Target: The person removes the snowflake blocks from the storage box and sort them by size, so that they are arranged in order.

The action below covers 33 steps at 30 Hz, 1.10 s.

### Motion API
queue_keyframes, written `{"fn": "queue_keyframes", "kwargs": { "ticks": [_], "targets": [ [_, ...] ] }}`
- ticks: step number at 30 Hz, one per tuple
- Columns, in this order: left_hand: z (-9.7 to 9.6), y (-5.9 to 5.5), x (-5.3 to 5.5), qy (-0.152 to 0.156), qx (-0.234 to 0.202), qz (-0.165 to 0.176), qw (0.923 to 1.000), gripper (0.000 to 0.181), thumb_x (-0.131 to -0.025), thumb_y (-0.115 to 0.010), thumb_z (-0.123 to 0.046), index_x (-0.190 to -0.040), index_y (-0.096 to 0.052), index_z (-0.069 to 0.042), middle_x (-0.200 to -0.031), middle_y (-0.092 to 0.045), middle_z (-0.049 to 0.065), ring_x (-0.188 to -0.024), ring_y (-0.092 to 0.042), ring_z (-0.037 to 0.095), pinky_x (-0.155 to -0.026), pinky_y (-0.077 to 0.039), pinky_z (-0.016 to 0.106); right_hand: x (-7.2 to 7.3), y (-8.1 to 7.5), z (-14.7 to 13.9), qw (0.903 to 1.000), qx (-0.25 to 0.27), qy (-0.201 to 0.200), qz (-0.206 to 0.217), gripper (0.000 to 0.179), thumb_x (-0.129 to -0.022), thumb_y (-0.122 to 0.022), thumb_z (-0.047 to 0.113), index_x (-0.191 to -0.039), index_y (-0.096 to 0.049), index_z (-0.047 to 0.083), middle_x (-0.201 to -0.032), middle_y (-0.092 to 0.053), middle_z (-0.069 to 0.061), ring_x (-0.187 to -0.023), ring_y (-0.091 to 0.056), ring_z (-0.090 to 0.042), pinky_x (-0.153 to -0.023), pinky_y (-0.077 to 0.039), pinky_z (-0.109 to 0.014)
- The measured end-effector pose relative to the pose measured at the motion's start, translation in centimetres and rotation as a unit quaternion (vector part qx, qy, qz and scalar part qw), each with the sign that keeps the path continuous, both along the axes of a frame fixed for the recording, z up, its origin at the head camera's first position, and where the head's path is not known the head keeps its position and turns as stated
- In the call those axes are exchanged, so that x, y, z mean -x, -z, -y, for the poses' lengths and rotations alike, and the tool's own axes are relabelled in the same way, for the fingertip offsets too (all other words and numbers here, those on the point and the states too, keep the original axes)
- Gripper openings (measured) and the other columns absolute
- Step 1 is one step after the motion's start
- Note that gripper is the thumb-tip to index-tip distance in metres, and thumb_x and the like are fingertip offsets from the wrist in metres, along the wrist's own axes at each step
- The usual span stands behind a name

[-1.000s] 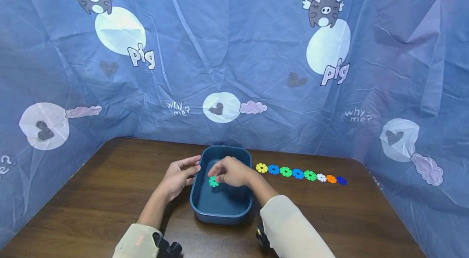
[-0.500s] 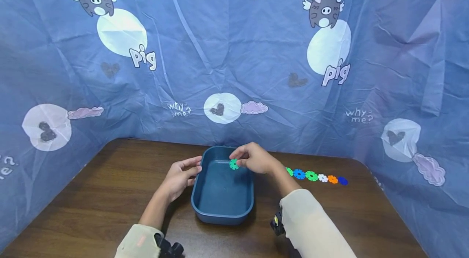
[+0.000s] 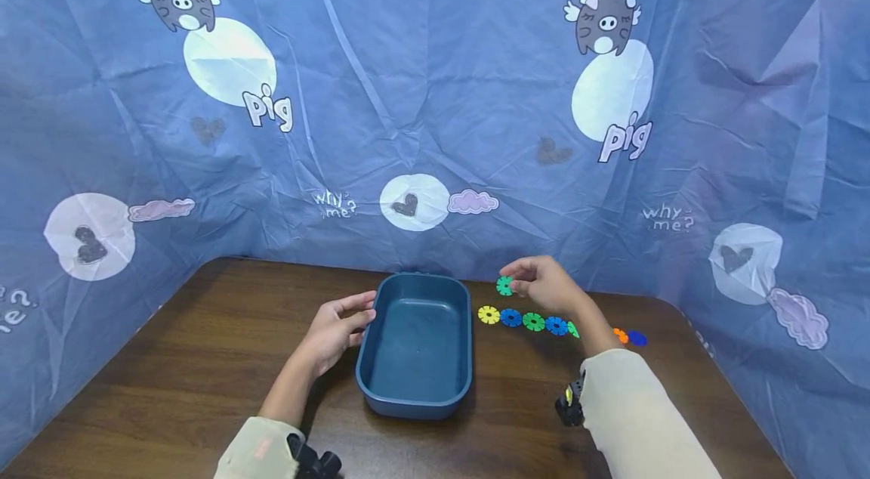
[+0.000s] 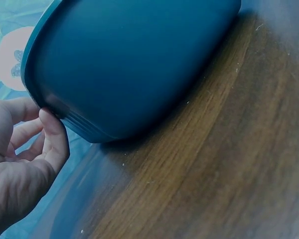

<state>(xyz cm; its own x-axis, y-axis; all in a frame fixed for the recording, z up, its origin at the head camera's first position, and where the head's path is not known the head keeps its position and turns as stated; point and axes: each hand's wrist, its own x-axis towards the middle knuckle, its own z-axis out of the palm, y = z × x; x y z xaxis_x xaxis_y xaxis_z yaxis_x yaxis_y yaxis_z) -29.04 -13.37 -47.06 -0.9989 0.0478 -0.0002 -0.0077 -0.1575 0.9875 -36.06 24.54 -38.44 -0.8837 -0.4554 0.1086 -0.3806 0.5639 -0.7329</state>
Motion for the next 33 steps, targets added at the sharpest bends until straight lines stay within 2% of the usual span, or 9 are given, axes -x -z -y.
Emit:
{"fn": "queue_keyframes", "kwargs": {
  "ticks": [4,10,14,19,22,28,33],
  "targets": [
    [0.0,0.2,0.1,0.002,0.000,-0.001,1.0000,0.044,-0.096,-0.064,0.001,-0.140,-0.057,0.006,-0.131,-0.057,0.025,-0.086,-0.061,0.010,-0.066,-0.055,0.022,-0.1,0.4,-3.3,0.9992,0.002,0.039,-0.009,0.027,-0.101,-0.060,0.000,-0.126,-0.066,-0.008,-0.109,-0.073,-0.019,-0.093,-0.071,-0.022,-0.078,-0.059,-0.034],
    [0.2,0.3,0.1,-0.002,0.004,0.000,1.0000,0.044,-0.096,-0.064,0.000,-0.139,-0.058,0.005,-0.131,-0.058,0.025,-0.087,-0.061,0.011,-0.067,-0.056,0.024,-0.8,1.3,-8.0,0.9951,-0.013,0.096,-0.020,0.030,-0.102,-0.061,0.004,-0.129,-0.064,-0.008,-0.106,-0.073,-0.019,-0.090,-0.068,-0.022,-0.074,-0.058,-0.033],
    [0.2,0.2,0.1,-0.001,0.005,0.000,1.0000,0.044,-0.097,-0.064,0.000,-0.140,-0.057,0.005,-0.132,-0.057,0.025,-0.089,-0.061,0.012,-0.067,-0.055,0.024,-1.3,2.3,-10.8,0.9895,-0.005,0.138,-0.041,0.029,-0.101,-0.063,0.004,-0.127,-0.065,-0.009,-0.102,-0.073,-0.021,-0.082,-0.066,-0.014,-0.069,-0.058,-0.033],
    [0.1,0.2,0.1,0.001,0.004,-0.001,1.0000,0.044,-0.096,-0.064,0.000,-0.139,-0.058,0.005,-0.131,-0.057,0.024,-0.091,-0.062,0.013,-0.068,-0.055,0.024,-2.3,3.7,-14.1,0.9792,0.019,0.193,-0.060,0.030,-0.100,-0.064,0.003,-0.125,-0.063,-0.014,-0.099,-0.072,-0.022,-0.076,-0.066,-0.004,-0.067,-0.058,-0.029],
    [0.1,0.3,0.1,-0.002,0.004,0.000,1.0000,0.043,-0.096,-0.065,0.000,-0.139,-0.059,0.005,-0.131,-0.058,0.024,-0.090,-0.062,0.013,-0.068,-0.056,0.025,-2.9,4.3,-15.7,0.9736,0.026,0.215,-0.072,0.030,-0.100,-0.063,0.001,-0.123,-0.062,-0.017,-0.097,-0.072,-0.022,-0.076,-0.066,-0.003,-0.065,-0.058,-0.025],
    [0.1,0.4,0.2,-0.002,0.008,0.001,1.0000,0.043,-0.097,-0.064,-0.001,-0.139,-0.059,0.003,-0.132,-0.057,0.023,-0.090,-0.061,0.012,-0.070,-0.056,0.026,-3.6,5.9,-18.3,0.9612,0.035,0.264,-0.071,0.030,-0.099,-0.058,-0.006,-0.124,-0.057,-0.022,-0.095,-0.073,-0.021,-0.074,-0.066,-0.001,-0.065,-0.058,-0.023],
    [0.1,0.3,0.2,-0.005,0.011,0.001,0.9999,0.043,-0.097,-0.065,-0.001,-0.139,-0.060,0.003,-0.131,-0.058,0.023,-0.091,-0.061,0.013,-0.070,-0.056,0.027,-3.8,7.5,-19.7,0.9406,0.036,0.330,-0.069,0.031,-0.098,-0.059,-0.005,-0.124,-0.057,-0.022,-0.088,-0.073,-0.014,-0.067,-0.062,0.004,-0.061,-0.056,-0.019]
  ]
}}
